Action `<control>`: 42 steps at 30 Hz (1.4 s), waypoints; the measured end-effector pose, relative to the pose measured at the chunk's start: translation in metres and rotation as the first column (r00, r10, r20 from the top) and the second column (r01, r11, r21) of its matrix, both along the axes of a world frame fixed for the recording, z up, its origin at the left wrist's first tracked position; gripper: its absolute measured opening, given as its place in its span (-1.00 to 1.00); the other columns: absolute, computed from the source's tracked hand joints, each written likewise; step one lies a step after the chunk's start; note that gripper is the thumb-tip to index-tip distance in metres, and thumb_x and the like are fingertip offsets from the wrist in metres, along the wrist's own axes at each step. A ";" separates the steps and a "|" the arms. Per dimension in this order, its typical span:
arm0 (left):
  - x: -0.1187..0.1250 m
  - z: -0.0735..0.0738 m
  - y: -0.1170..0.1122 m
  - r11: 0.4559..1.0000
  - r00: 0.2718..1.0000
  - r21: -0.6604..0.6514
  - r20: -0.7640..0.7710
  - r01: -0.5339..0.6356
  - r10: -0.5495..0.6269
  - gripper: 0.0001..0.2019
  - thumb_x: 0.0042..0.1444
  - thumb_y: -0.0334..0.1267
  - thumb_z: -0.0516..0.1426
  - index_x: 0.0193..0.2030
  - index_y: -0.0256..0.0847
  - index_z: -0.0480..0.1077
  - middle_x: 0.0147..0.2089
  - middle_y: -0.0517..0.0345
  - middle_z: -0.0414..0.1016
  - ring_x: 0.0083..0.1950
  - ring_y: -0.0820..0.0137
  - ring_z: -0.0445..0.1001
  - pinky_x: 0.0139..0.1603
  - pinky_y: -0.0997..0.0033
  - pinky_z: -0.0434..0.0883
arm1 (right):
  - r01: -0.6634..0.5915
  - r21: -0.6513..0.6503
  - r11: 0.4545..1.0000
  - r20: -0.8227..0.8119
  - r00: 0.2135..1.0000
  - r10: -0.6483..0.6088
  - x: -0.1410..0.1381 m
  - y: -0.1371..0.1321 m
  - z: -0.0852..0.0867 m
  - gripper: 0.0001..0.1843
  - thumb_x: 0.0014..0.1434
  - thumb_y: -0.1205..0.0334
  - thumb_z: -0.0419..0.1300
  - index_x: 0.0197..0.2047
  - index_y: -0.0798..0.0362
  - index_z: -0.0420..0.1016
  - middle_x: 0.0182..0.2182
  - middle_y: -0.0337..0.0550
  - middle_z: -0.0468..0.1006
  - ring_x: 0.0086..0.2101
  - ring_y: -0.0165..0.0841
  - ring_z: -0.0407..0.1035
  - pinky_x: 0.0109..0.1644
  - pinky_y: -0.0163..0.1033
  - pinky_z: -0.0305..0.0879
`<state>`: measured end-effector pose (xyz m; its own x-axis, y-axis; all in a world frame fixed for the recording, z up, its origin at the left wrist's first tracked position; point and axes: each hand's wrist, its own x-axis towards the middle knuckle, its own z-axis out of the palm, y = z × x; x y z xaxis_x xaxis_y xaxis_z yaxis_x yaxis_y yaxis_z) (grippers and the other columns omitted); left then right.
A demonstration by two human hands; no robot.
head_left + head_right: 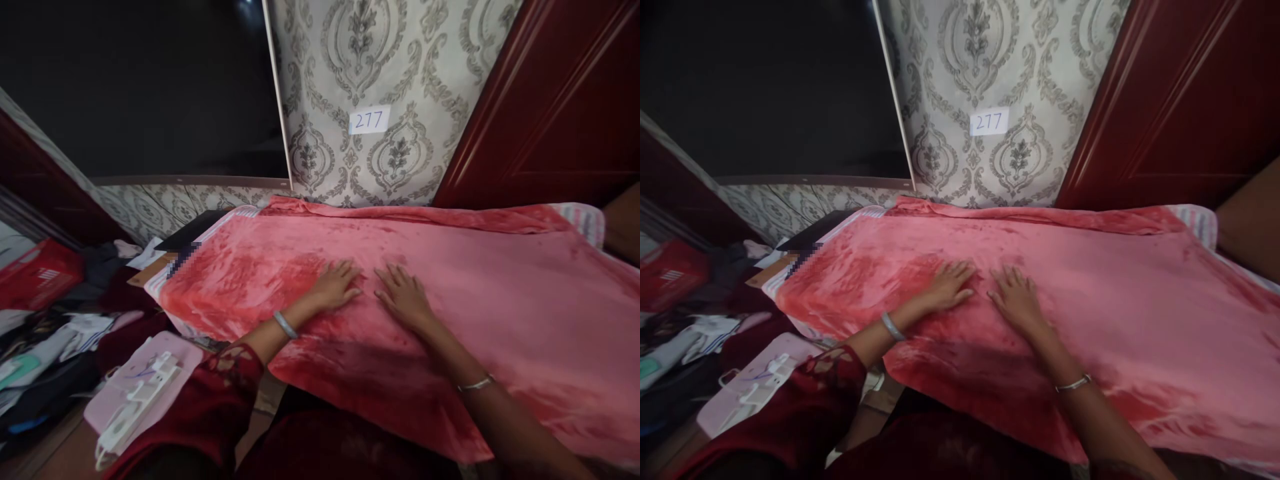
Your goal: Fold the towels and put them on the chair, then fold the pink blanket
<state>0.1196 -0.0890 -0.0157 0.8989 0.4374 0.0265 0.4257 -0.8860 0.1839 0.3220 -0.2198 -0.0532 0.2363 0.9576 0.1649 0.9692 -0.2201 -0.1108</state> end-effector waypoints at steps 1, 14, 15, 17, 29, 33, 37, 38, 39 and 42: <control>0.008 -0.005 -0.004 1.000 1.000 0.002 -0.008 0.024 -0.024 -0.31 0.39 0.12 -0.09 0.54 -0.16 -0.01 0.58 -0.15 -0.08 0.59 0.10 -0.14 0.54 -0.18 -0.19 | -0.013 -0.012 1.000 0.011 1.000 0.013 -0.003 0.002 -0.004 -0.37 0.44 -0.06 -0.12 0.49 -0.09 0.16 0.48 -0.04 0.02 0.42 0.01 -0.09 0.40 0.30 -0.04; -0.137 -0.003 0.113 0.759 0.752 0.141 -0.113 -0.635 0.650 -0.34 0.40 0.05 -0.17 0.56 -0.10 -0.13 0.61 -0.04 -0.24 0.60 0.03 -0.27 0.47 -0.35 -0.11 | -0.026 -0.039 0.999 -0.006 1.000 0.026 -0.004 0.000 -0.023 -0.36 0.44 -0.14 -0.18 0.49 -0.19 0.15 0.49 -0.15 0.01 0.44 -0.01 -0.15 0.41 0.31 -0.08; -0.147 -0.002 0.119 0.720 0.714 0.151 -0.103 -0.677 0.693 -0.33 0.40 0.05 -0.19 0.57 -0.13 -0.14 0.61 -0.06 -0.24 0.60 0.03 -0.26 0.47 -0.35 -0.09 | -0.022 -0.049 0.999 -0.013 1.000 0.021 -0.004 0.000 -0.022 -0.36 0.44 -0.14 -0.18 0.49 -0.19 0.15 0.49 -0.14 0.00 0.44 -0.02 -0.15 0.42 0.31 -0.08; -0.157 -0.003 0.125 0.671 0.668 0.167 -0.083 -0.722 0.739 -0.32 0.40 0.05 -0.21 0.57 -0.15 -0.15 0.61 -0.10 -0.23 0.60 0.04 -0.24 0.46 -0.35 -0.05 | -0.014 -0.070 0.997 -0.021 1.000 0.013 -0.006 0.001 -0.019 -0.36 0.45 -0.13 -0.16 0.50 -0.17 0.13 0.49 -0.13 -0.01 0.44 -0.03 -0.16 0.42 0.30 -0.10; -0.097 0.014 0.110 0.787 0.783 0.122 -0.087 -0.605 0.616 -0.33 0.39 0.05 -0.21 0.55 -0.18 -0.03 0.60 -0.13 -0.16 0.59 -0.03 -0.16 0.46 -0.33 -0.04 | -0.006 -0.114 0.993 -0.106 0.994 -0.006 -0.017 0.002 0.008 -0.36 0.47 -0.13 -0.15 0.52 -0.14 0.08 0.51 -0.11 -0.13 0.46 -0.07 -0.26 0.46 0.24 -0.22; -0.016 0.014 0.067 0.962 0.962 0.079 -0.065 -0.261 0.266 -0.35 0.40 0.03 -0.15 0.55 -0.17 -0.04 0.60 -0.12 -0.17 0.60 0.05 -0.21 0.50 -0.24 -0.11 | -0.042 -0.131 0.990 -0.160 0.987 0.021 -0.017 0.005 0.017 -0.34 0.47 -0.16 -0.15 0.53 -0.14 0.04 0.51 -0.08 -0.15 0.46 -0.06 -0.30 0.45 0.26 -0.25; 0.035 0.005 0.034 0.990 0.991 0.084 -0.053 -0.117 0.122 -0.34 0.39 0.06 -0.12 0.54 -0.15 -0.01 0.59 -0.11 -0.13 0.59 0.01 -0.18 0.49 -0.27 -0.12 | -0.045 -0.150 0.988 -0.166 0.986 0.020 0.001 0.005 0.025 -0.34 0.47 -0.13 -0.14 0.53 -0.12 0.02 0.51 -0.05 -0.13 0.46 -0.06 -0.25 0.45 0.27 -0.25; 0.040 0.002 0.030 0.989 0.991 0.097 -0.054 -0.115 0.120 -0.35 0.39 0.05 -0.13 0.54 -0.14 0.00 0.59 -0.10 -0.12 0.59 0.00 -0.17 0.49 -0.29 -0.12 | -0.020 -0.158 0.987 -0.156 0.988 -0.005 0.011 0.002 0.026 -0.34 0.47 -0.12 -0.14 0.53 -0.11 0.02 0.51 -0.05 -0.13 0.46 -0.06 -0.24 0.44 0.27 -0.25; 0.043 -0.001 0.028 0.987 0.991 0.113 -0.054 -0.117 0.124 -0.36 0.40 0.05 -0.13 0.54 -0.13 0.00 0.59 -0.08 -0.12 0.59 0.00 -0.17 0.49 -0.31 -0.13 | 0.013 -0.167 0.986 -0.144 0.989 -0.037 0.023 -0.003 0.026 -0.34 0.47 -0.11 -0.14 0.53 -0.12 0.01 0.51 -0.07 -0.14 0.46 -0.06 -0.25 0.44 0.28 -0.24; 0.043 -0.007 0.028 0.980 0.990 0.155 -0.051 -0.124 0.133 -0.37 0.40 0.03 -0.14 0.54 -0.12 0.01 0.59 -0.05 -0.11 0.59 0.01 -0.16 0.49 -0.30 -0.13 | 0.146 -0.197 0.969 -0.105 0.980 -0.169 0.069 -0.032 0.025 -0.35 0.47 -0.09 -0.12 0.54 -0.14 -0.01 0.52 -0.14 -0.19 0.46 -0.07 -0.29 0.44 0.27 -0.22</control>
<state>0.1625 -0.0609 -0.0223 0.8375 0.5443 0.0480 0.5439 -0.8389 0.0224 0.3911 -0.2514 -0.0286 0.3938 0.9177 -0.0524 0.9027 -0.3968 -0.1663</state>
